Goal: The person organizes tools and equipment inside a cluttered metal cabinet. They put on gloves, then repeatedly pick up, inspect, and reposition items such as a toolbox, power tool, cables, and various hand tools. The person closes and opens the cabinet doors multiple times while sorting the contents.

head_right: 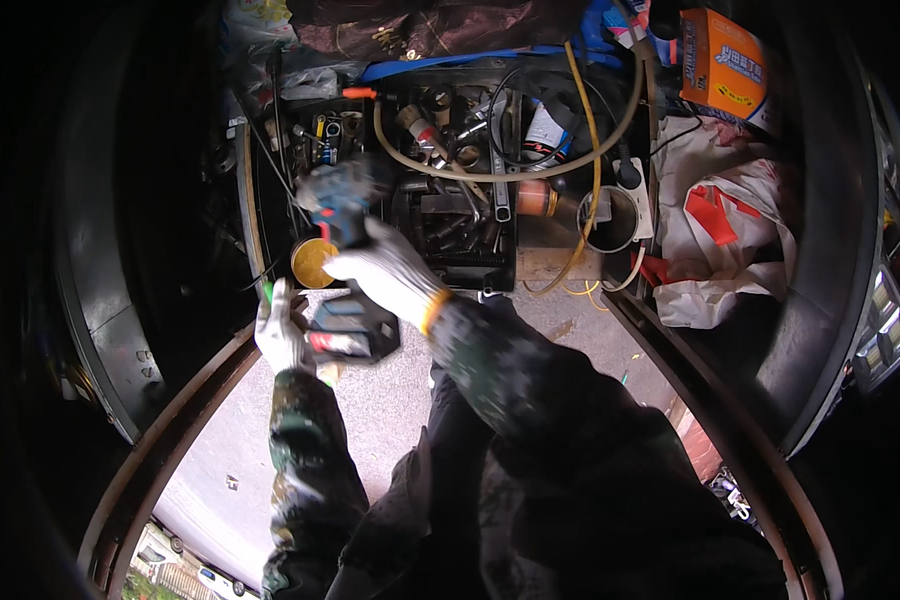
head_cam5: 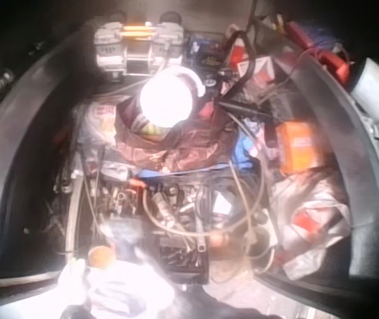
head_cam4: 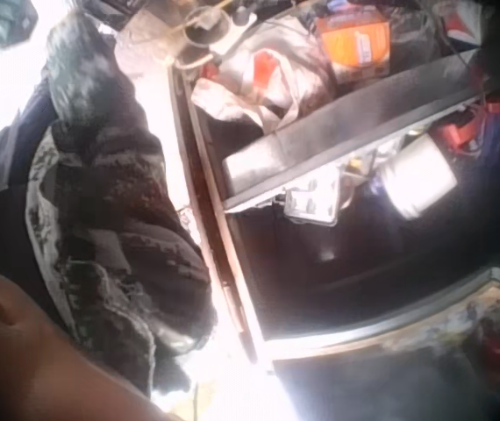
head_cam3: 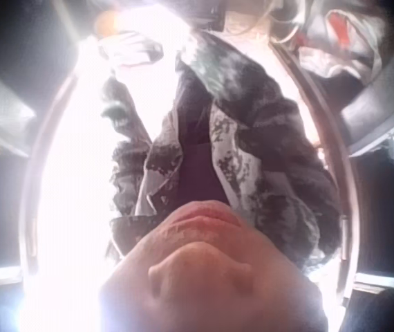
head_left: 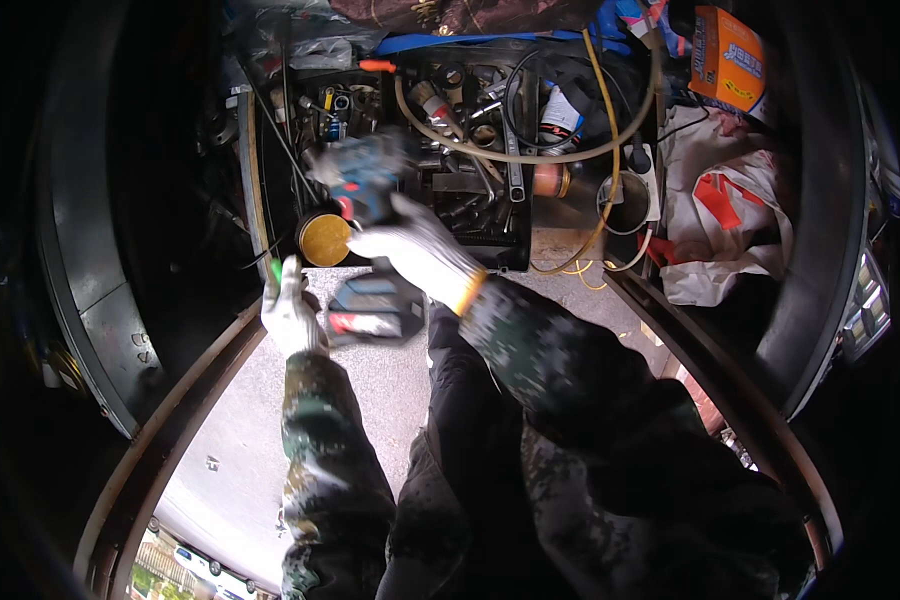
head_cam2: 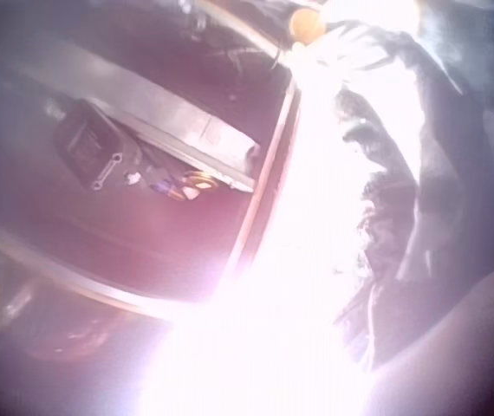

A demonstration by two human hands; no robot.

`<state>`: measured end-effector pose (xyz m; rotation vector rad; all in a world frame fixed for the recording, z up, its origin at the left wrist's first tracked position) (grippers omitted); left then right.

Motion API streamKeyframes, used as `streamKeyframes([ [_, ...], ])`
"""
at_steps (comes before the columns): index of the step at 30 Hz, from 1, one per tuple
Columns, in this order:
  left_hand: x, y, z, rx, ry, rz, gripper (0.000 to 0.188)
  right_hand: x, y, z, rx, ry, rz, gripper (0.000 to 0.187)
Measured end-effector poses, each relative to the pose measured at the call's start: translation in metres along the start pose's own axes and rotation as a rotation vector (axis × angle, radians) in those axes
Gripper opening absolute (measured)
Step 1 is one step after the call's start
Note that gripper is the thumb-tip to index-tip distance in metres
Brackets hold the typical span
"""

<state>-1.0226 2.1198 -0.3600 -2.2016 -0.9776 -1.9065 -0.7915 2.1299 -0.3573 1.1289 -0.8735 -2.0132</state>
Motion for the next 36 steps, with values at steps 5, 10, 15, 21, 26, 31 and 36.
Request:
streamKeyframes([
  [5,0.012,0.041,-0.025,0.132,-0.001,-0.121,0.038,-0.011,-0.089,0.035,-0.066,-0.041,-0.08,0.027],
  [10,0.005,0.052,-0.023,0.048,0.008,-0.15,0.035,0.0,-0.063,0.026,0.299,0.534,-0.201,0.059],
  [15,0.002,0.049,-0.005,-0.079,-0.027,-0.066,0.029,0.011,0.025,-0.025,0.242,0.709,-0.254,0.076],
  [21,0.024,0.023,0.0,-0.065,-0.216,0.183,0.041,-0.045,0.015,-0.121,0.838,0.965,0.152,0.078],
  [26,0.018,0.004,0.006,-0.135,-0.209,0.107,0.047,-0.052,-0.043,-0.119,1.1,0.976,0.169,0.098],
  [31,-0.001,0.009,0.025,-0.265,-0.186,-0.046,0.041,-0.04,-0.048,-0.131,1.021,0.968,-0.137,0.078],
  [36,-0.002,0.005,0.026,-0.142,-0.158,-0.064,0.043,-0.022,-0.036,-0.097,0.801,0.857,-0.333,0.085],
])
Point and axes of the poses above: each hand's wrist, its own y-axis away from the middle knuckle, its own z-axis out of the palm, x = y × z, the point moved 4 cm from there along -y, towards the middle knuckle, and after that the axes turned 13 degrees about z, right-handed, at the moved point
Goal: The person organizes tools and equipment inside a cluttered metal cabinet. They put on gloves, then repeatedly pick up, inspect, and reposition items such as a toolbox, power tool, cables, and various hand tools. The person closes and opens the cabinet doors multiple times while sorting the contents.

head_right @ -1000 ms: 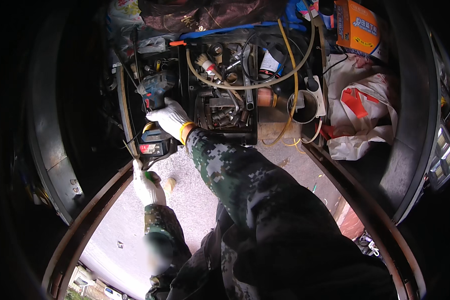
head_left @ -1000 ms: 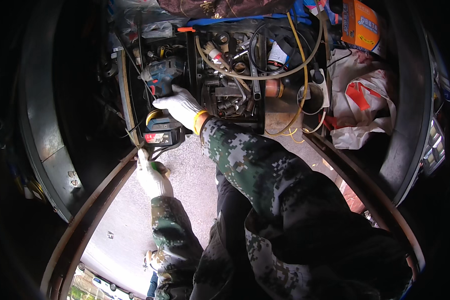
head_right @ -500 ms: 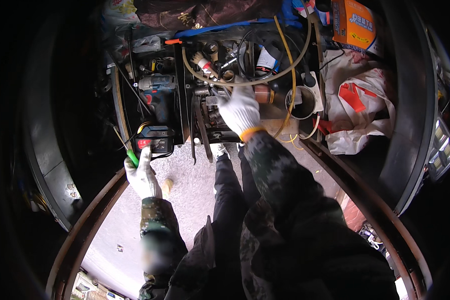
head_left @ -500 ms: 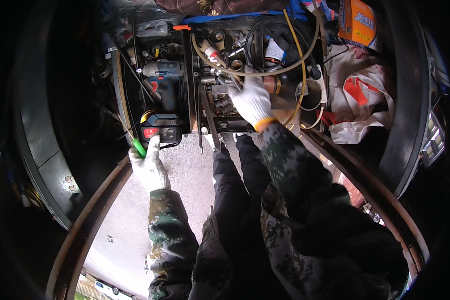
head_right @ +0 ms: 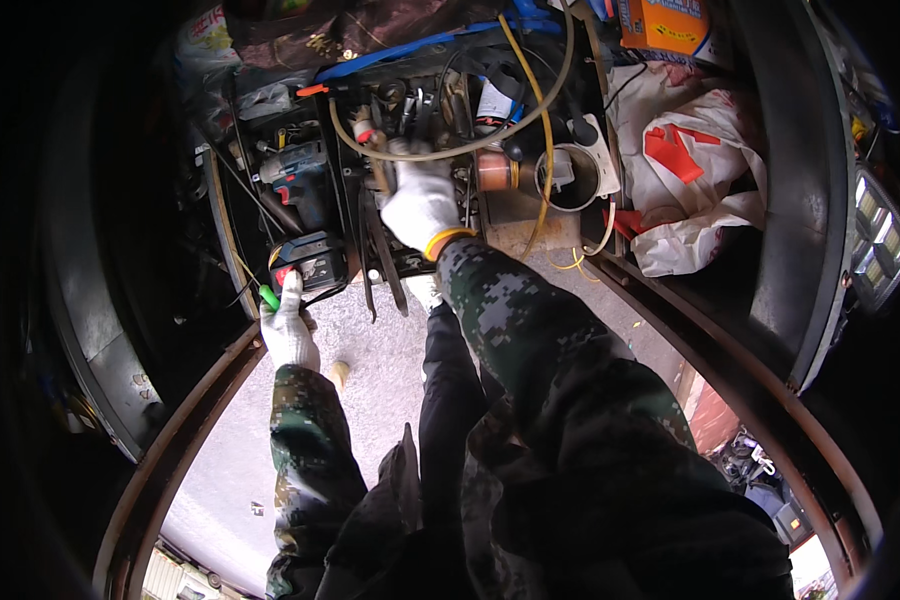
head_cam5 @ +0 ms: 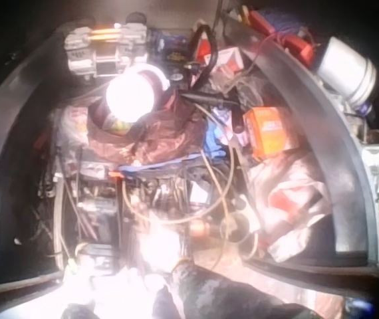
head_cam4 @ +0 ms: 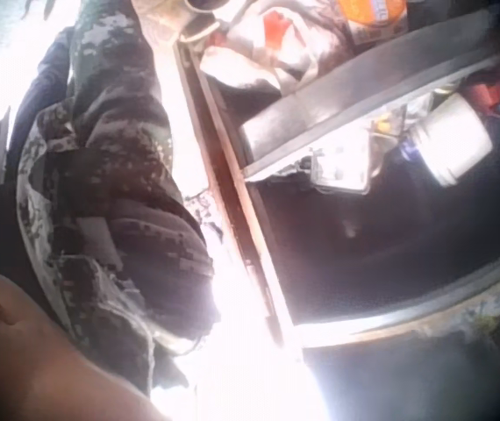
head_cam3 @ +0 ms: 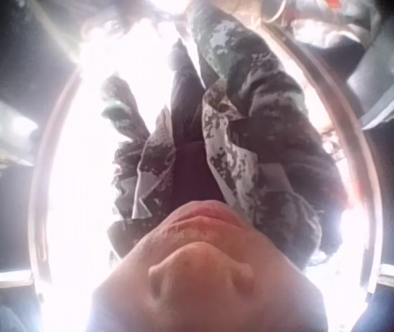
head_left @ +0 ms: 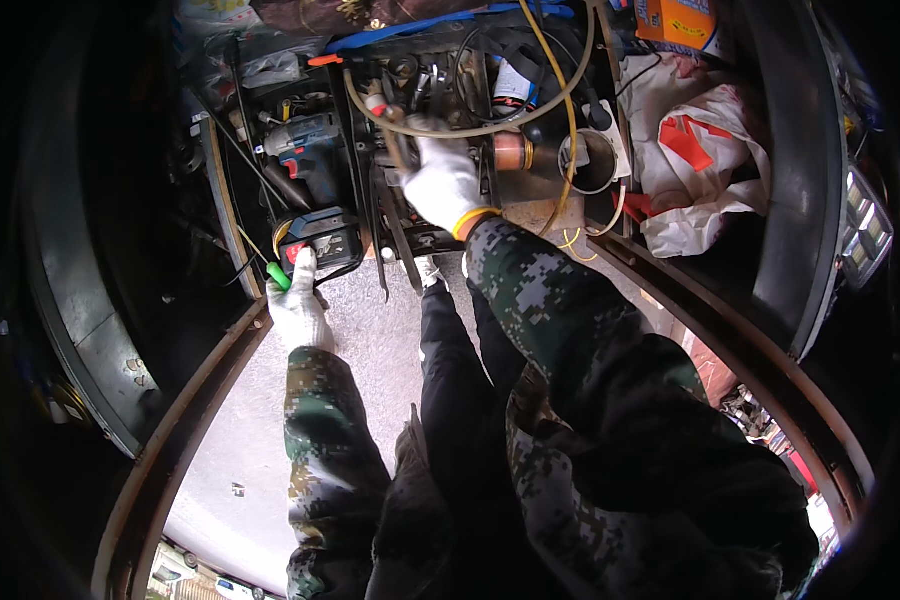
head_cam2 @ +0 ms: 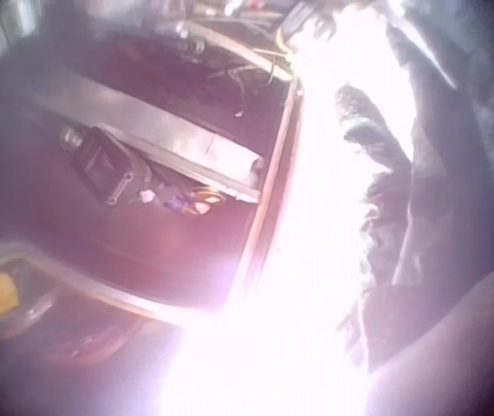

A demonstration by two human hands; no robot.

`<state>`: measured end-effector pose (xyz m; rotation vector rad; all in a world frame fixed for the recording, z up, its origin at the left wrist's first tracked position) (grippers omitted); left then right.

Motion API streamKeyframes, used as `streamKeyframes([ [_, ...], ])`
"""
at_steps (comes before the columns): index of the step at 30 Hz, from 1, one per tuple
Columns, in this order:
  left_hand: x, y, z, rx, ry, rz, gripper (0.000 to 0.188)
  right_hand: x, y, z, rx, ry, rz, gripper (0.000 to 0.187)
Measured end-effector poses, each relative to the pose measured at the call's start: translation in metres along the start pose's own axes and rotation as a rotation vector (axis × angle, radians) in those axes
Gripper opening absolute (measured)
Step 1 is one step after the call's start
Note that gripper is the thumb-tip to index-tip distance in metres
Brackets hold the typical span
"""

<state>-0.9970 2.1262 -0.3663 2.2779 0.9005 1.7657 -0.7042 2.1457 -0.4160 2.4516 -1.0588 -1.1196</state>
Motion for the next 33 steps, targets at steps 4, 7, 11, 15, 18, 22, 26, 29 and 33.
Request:
streamKeyframes([
  [4,0.005,-0.002,-0.007,-0.027,-0.011,-0.027,0.035,-0.044,0.045,0.036,-0.227,-0.222,-0.16,0.082],
  [7,0.008,-0.003,-0.01,-0.017,0.003,-0.058,0.035,-0.071,0.069,0.046,-0.125,-0.152,-0.451,0.076],
  [11,0.01,-0.007,-0.007,-0.054,0.018,0.013,0.038,-0.064,0.086,0.026,-0.152,-0.257,-0.49,0.067],
  [15,0.004,-0.01,-0.007,-0.054,0.058,0.006,0.034,-0.029,0.127,-0.006,-0.462,-0.122,-0.34,0.059],
  [18,-0.002,-0.01,-0.007,-0.049,0.003,-0.008,0.034,0.008,0.133,-0.025,-0.456,0.11,-0.095,0.059],
  [22,-0.001,-0.012,0.009,-0.113,0.091,0.062,0.035,0.028,0.092,-0.025,-0.143,0.022,-0.223,0.056],
  [26,-0.001,-0.014,0.023,-0.113,0.039,0.028,0.042,0.031,0.004,0.006,-0.336,0.495,-0.143,0.055],
  [29,-0.002,-0.014,0.028,-0.121,0.012,0.017,0.049,0.02,-0.045,-0.015,-0.375,0.554,-0.438,0.052],
  [33,-0.003,-0.011,0.031,-0.128,-0.017,0.014,0.059,0.02,-0.104,-0.031,-0.253,0.617,-0.316,0.06],
])
Point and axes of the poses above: each hand's wrist, its own y-axis away from the middle knuckle, its own z-axis out of the palm, x = y × z, the point moved 4 cm from there along -y, towards the middle knuckle, and after that the axes turned 13 degrees about z, right-handed, at the moved point
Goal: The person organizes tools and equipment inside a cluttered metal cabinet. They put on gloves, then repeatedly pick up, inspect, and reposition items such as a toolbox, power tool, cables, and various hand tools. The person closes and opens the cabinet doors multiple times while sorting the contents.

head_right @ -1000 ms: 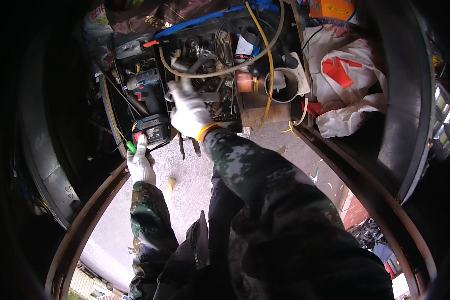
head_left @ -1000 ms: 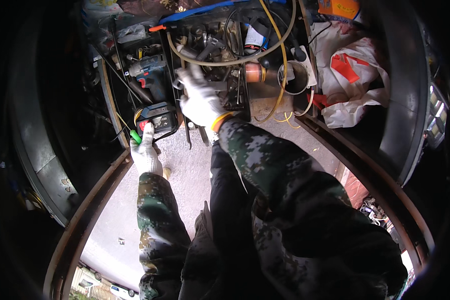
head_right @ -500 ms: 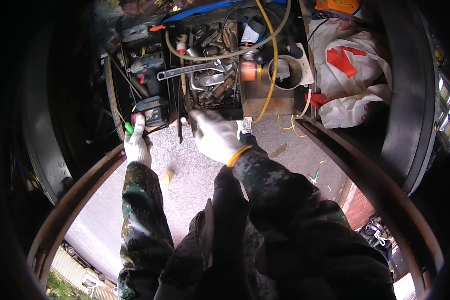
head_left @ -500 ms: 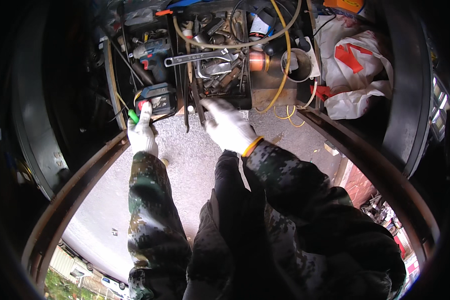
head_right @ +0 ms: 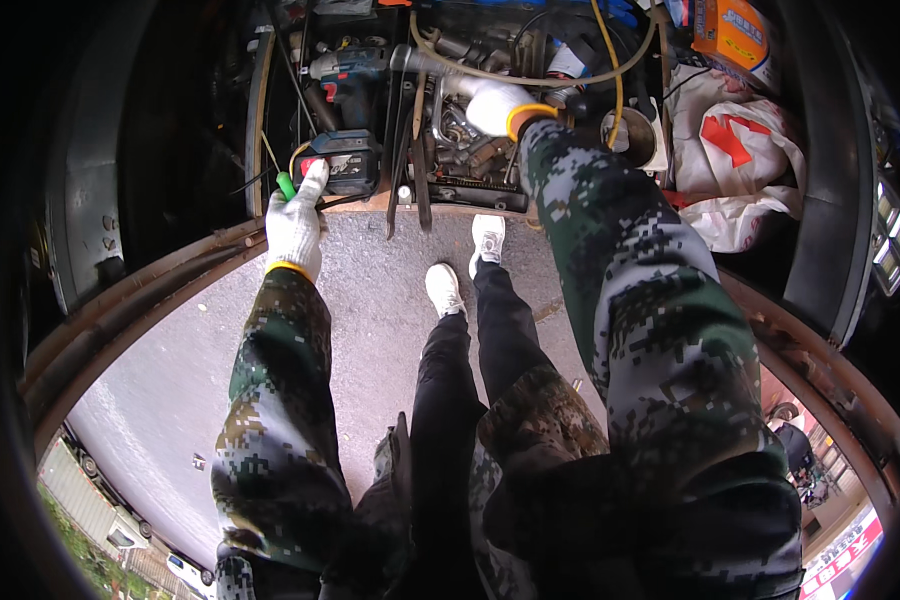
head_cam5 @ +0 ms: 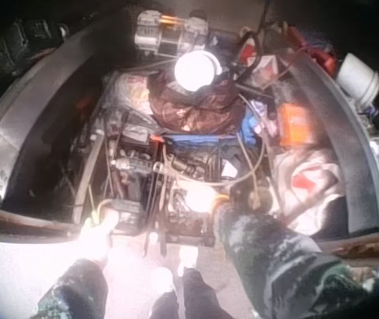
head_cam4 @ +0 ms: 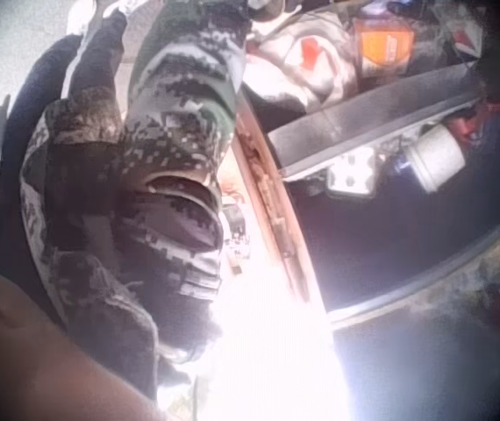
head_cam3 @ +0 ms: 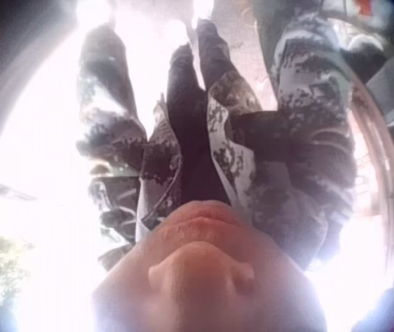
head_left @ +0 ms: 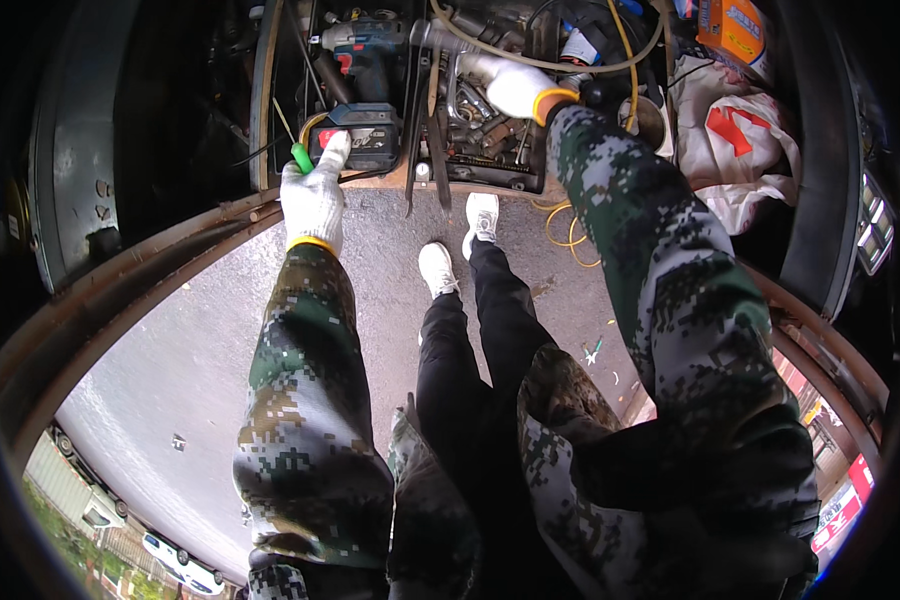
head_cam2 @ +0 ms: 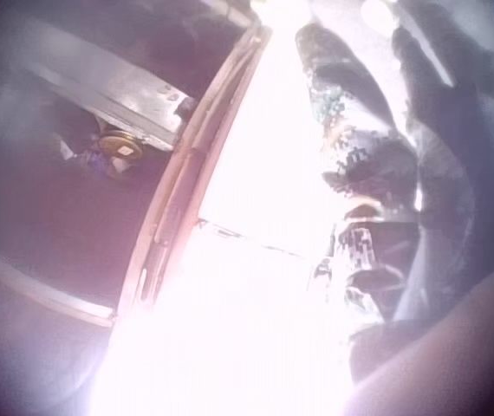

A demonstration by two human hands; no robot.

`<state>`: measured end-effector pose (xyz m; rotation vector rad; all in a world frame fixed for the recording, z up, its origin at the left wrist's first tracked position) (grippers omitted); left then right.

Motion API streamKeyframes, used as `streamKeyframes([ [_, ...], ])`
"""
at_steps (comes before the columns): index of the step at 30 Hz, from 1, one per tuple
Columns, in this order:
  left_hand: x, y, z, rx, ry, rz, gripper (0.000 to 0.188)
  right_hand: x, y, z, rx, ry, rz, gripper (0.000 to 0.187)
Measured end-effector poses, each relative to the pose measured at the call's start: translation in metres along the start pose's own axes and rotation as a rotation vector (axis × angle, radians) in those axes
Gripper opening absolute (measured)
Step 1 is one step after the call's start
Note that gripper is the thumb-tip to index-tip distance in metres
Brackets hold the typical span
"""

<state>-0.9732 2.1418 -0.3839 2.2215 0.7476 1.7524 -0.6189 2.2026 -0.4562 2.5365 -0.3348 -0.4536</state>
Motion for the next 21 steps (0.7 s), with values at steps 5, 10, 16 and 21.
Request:
streamKeyframes([
  [5,0.003,0.003,0.005,-0.009,0.04,0.017,0.05,0.03,-0.037,-0.025,-0.124,-0.468,0.07,0.042],
  [10,0.007,0.007,0.004,-0.006,0.069,0.017,0.044,0.012,0.036,-0.031,-0.083,-0.065,-0.296,0.038],
  [16,0.005,0.011,-0.001,-0.013,0.049,-0.019,0.048,-0.01,0.089,0.025,-0.313,0.15,-0.114,0.072],
  [21,0.007,0.009,0.001,-0.047,0.056,-0.029,0.047,0.014,0.009,-0.05,-0.017,0.134,-0.052,0.088],
])
Point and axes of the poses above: each hand's wrist, its own y-axis away from the middle knuckle, its own z-axis out of the palm, x = y × z, the point moved 4 cm from there along -y, towards the middle knuckle, and after that the axes turned 13 degrees about z, right-handed, at the moved point
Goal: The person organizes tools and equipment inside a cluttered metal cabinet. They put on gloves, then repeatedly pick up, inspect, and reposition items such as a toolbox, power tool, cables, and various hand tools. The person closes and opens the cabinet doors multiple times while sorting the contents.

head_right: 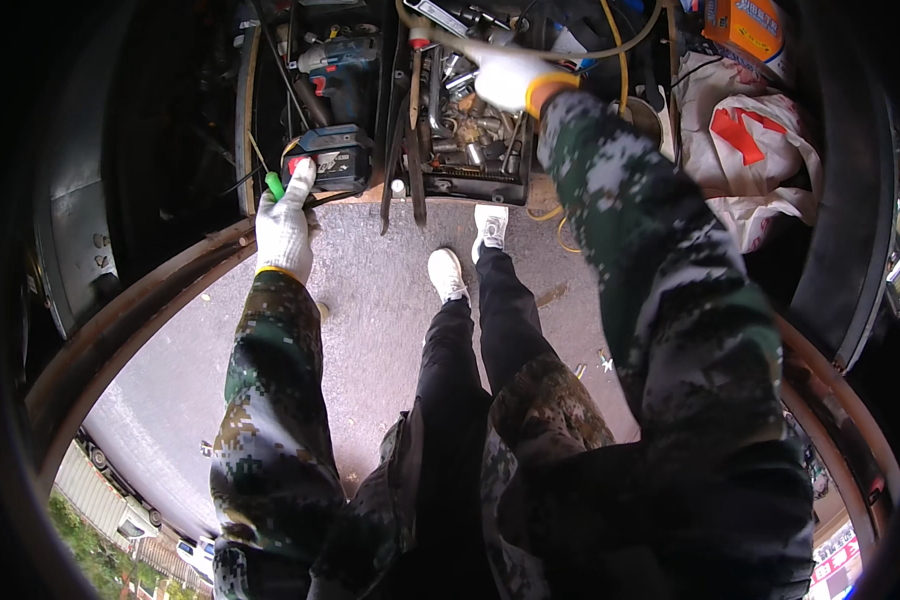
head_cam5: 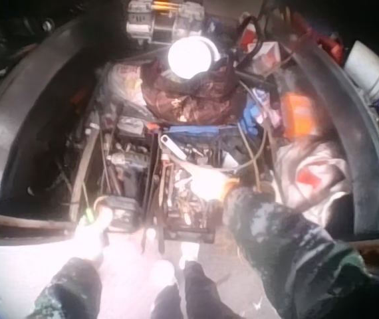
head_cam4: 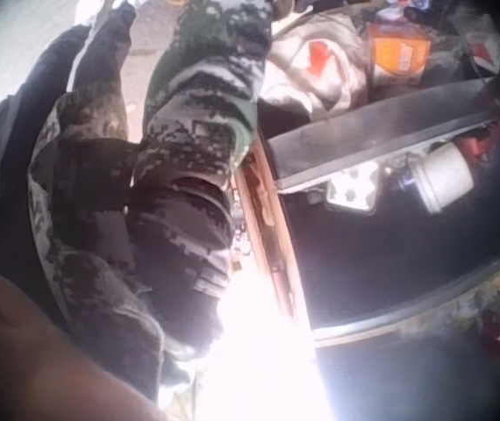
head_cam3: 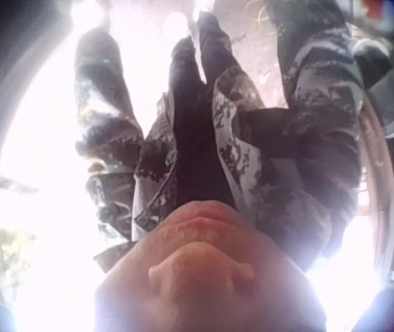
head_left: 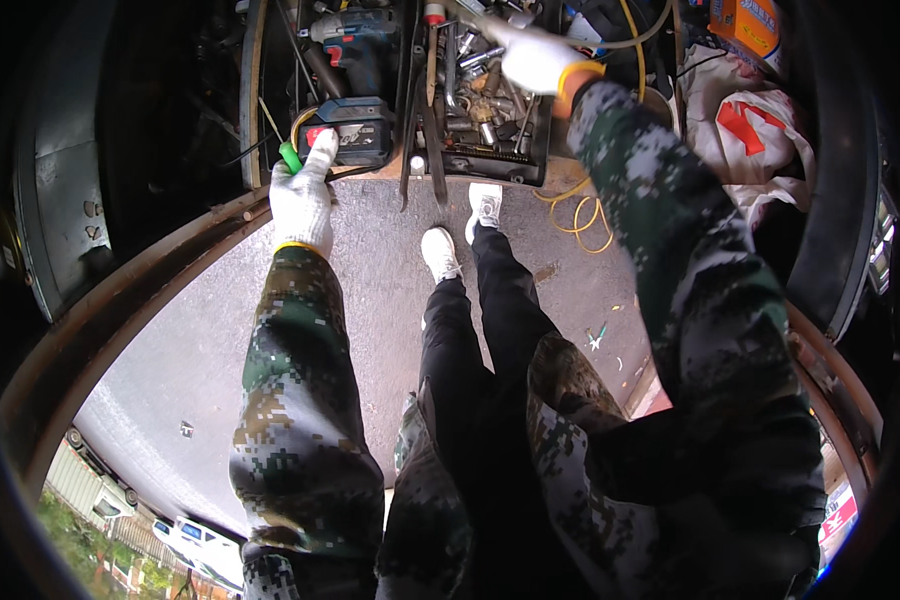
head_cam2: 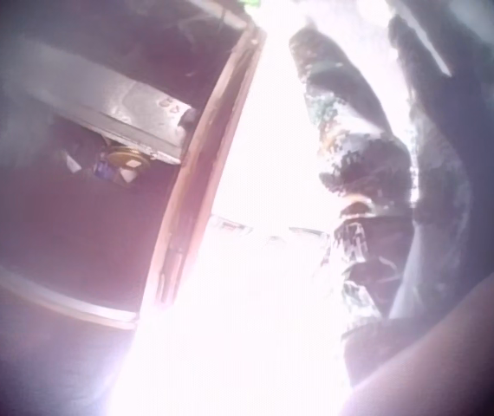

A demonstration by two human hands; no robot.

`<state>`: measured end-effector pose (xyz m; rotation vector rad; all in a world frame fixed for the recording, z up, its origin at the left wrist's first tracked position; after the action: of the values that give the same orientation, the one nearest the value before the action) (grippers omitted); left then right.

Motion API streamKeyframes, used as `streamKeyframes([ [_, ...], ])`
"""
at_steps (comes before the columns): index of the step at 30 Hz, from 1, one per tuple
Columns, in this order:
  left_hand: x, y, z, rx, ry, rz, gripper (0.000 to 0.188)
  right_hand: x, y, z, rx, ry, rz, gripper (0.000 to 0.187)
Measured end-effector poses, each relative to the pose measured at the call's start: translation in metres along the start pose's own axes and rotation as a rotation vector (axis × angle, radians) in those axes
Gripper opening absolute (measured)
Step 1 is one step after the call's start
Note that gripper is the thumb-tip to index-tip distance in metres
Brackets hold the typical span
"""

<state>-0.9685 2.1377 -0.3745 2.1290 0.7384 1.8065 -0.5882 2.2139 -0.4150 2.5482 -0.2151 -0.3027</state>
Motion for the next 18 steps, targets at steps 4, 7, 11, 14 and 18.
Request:
streamKeyframes([
  [4,0.006,0.001,-0.01,0.084,0.02,0.014,0.045,-0.002,-0.007,-0.034,0.002,-0.344,-0.082,0.049],
  [7,0.005,0.006,-0.011,0.042,0.043,-0.014,0.035,-0.014,0.02,-0.032,-0.177,-0.475,-0.072,0.044],
  [11,0.006,0.008,-0.015,0.063,0.008,-0.028,0.034,-0.075,0.049,0.015,-0.158,-0.195,-0.267,0.047],
  [14,0.009,0.005,-0.014,0.062,0.007,-0.014,0.034,-0.11,0.061,0.048,0.081,0.062,-0.355,0.052],
  [18,0.008,0.005,-0.015,0.107,-0.016,-0.042,0.035,-0.1,0.056,0.048,0.122,0.262,-0.371,0.056],
])
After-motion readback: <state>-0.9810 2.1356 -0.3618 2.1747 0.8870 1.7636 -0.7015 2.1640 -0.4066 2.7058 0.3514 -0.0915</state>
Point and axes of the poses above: each hand's wrist, its own y-axis away from the middle knuckle, its own z-axis out of the palm, x = y × z, the point moved 4 cm from there along -y, towards the middle knuckle, and after that the axes turned 13 degrees about z, right-handed, at the moved point
